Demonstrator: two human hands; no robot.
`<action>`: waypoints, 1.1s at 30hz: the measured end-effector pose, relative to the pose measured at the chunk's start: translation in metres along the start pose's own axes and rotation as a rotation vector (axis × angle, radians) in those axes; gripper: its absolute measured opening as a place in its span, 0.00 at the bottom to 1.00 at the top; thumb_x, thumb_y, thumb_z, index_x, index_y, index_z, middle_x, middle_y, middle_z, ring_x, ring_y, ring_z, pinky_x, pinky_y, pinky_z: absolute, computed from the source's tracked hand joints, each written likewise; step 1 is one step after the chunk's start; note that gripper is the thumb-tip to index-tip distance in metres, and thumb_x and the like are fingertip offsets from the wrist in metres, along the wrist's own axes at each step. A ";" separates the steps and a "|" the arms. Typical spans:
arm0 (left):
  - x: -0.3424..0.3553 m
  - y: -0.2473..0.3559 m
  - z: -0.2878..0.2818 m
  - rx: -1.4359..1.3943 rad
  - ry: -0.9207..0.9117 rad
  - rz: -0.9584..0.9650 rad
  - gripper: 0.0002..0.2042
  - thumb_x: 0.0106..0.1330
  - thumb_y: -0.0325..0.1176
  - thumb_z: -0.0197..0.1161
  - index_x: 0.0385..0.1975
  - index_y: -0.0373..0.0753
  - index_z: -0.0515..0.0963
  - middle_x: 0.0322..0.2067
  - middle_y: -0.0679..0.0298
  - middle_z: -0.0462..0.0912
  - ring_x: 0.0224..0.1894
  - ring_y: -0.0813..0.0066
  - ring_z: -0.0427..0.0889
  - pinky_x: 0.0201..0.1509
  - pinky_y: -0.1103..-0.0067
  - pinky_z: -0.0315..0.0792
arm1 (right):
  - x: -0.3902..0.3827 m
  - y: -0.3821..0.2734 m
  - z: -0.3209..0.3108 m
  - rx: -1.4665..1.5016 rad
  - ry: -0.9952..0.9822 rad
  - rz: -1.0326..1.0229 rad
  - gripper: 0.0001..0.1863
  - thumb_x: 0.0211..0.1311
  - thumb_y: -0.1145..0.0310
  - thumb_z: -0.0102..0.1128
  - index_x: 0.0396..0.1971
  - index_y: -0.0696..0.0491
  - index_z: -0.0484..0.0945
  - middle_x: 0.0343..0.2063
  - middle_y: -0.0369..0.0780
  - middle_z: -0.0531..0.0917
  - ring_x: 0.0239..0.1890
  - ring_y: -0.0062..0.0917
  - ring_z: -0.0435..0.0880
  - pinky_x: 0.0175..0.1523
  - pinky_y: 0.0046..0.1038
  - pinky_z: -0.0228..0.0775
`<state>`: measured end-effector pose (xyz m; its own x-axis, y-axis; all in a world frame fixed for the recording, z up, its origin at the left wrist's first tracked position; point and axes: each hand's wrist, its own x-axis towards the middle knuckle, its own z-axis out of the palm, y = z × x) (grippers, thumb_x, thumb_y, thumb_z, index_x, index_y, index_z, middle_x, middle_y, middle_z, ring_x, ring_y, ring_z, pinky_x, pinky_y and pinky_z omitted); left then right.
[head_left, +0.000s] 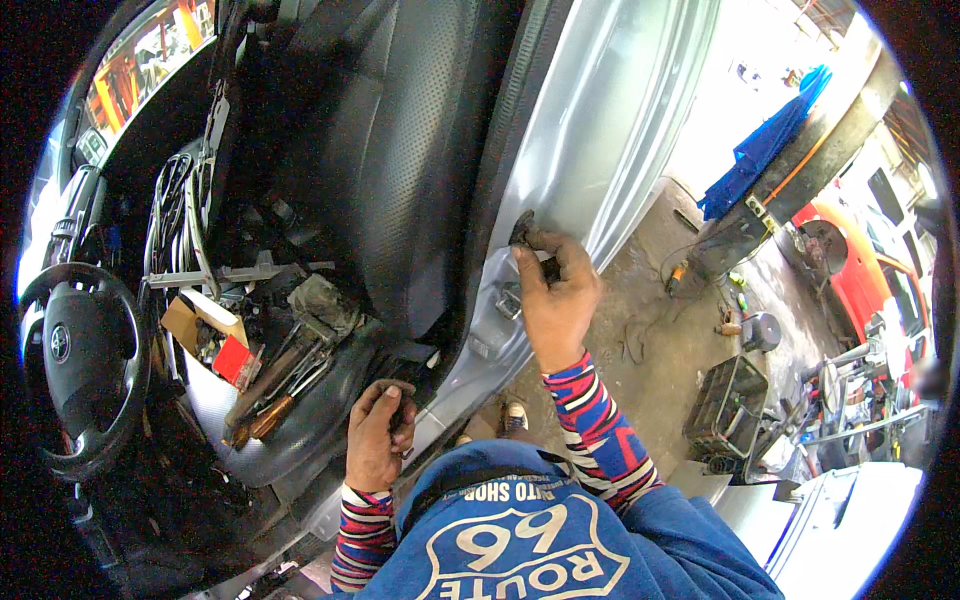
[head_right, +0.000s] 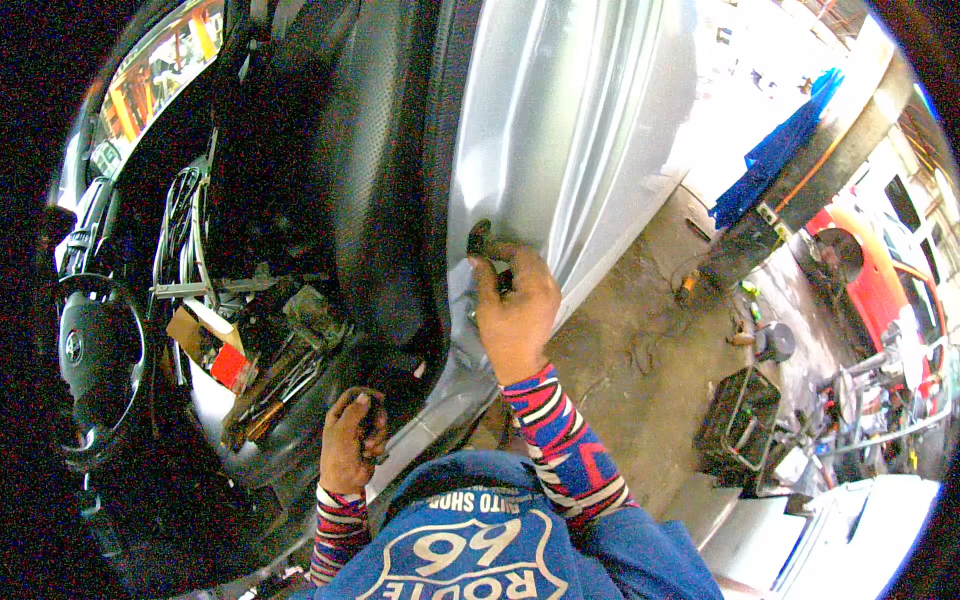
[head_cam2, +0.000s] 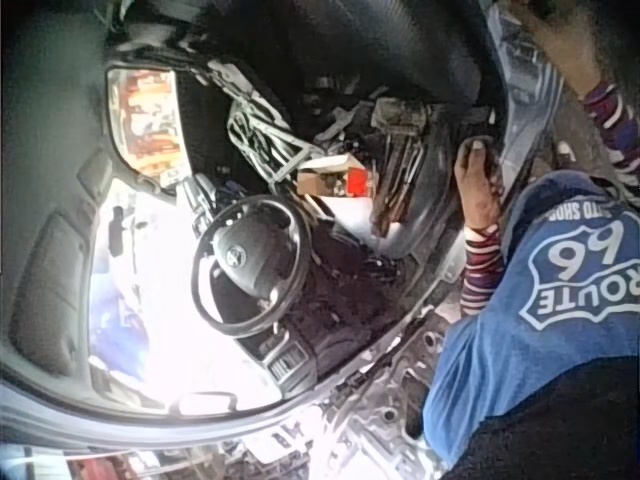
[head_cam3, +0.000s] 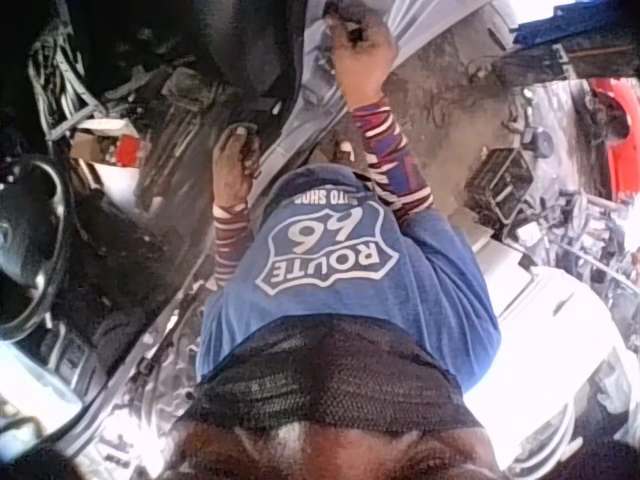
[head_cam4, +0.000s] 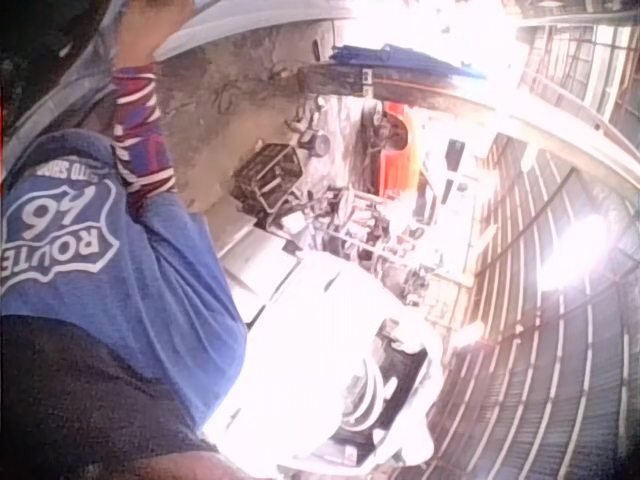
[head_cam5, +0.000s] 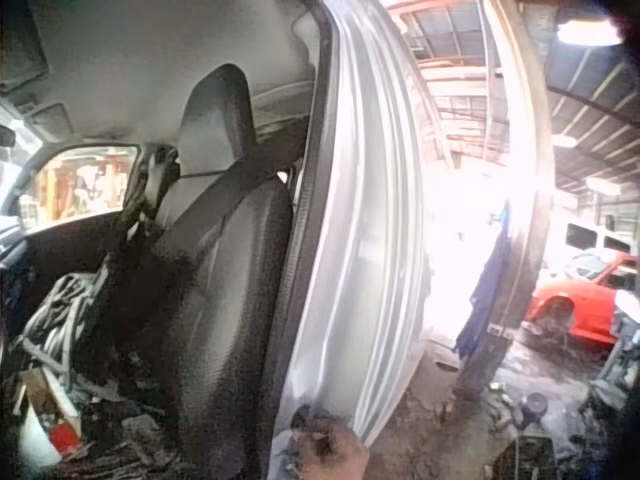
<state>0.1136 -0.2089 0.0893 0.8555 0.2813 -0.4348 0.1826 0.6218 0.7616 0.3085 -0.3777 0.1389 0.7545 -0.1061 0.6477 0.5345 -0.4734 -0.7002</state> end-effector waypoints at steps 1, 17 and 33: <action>0.000 0.001 0.001 -0.003 -0.003 -0.005 0.08 0.74 0.35 0.56 0.40 0.36 0.77 0.23 0.67 0.74 0.16 0.86 0.62 0.17 0.87 0.54 | 0.001 0.002 0.002 0.020 0.032 -0.042 0.10 0.53 0.77 0.72 0.36 0.59 0.82 0.28 0.40 0.85 0.25 0.20 0.79 0.33 0.23 0.71; 0.009 0.013 0.049 0.113 -0.101 0.336 0.15 0.74 0.35 0.59 0.54 0.33 0.78 0.29 0.68 0.78 0.22 0.90 0.64 0.23 0.89 0.57 | -0.052 -0.047 -0.020 0.697 -0.616 0.630 0.07 0.61 0.75 0.69 0.37 0.58 0.81 0.25 0.34 0.83 0.25 0.14 0.78 0.30 0.18 0.69; 0.013 0.015 0.055 0.047 -0.086 0.375 0.03 0.74 0.29 0.53 0.37 0.38 0.71 0.31 0.56 0.80 0.19 0.87 0.63 0.22 0.87 0.57 | 0.014 -0.014 0.000 0.239 -0.055 0.139 0.11 0.62 0.71 0.67 0.40 0.59 0.80 0.28 0.43 0.86 0.26 0.26 0.83 0.34 0.29 0.74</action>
<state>0.1544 -0.2357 0.1214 0.9045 0.4187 -0.0817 -0.1301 0.4531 0.8819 0.3114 -0.3726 0.1574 0.8428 -0.1049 0.5279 0.4943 -0.2376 -0.8362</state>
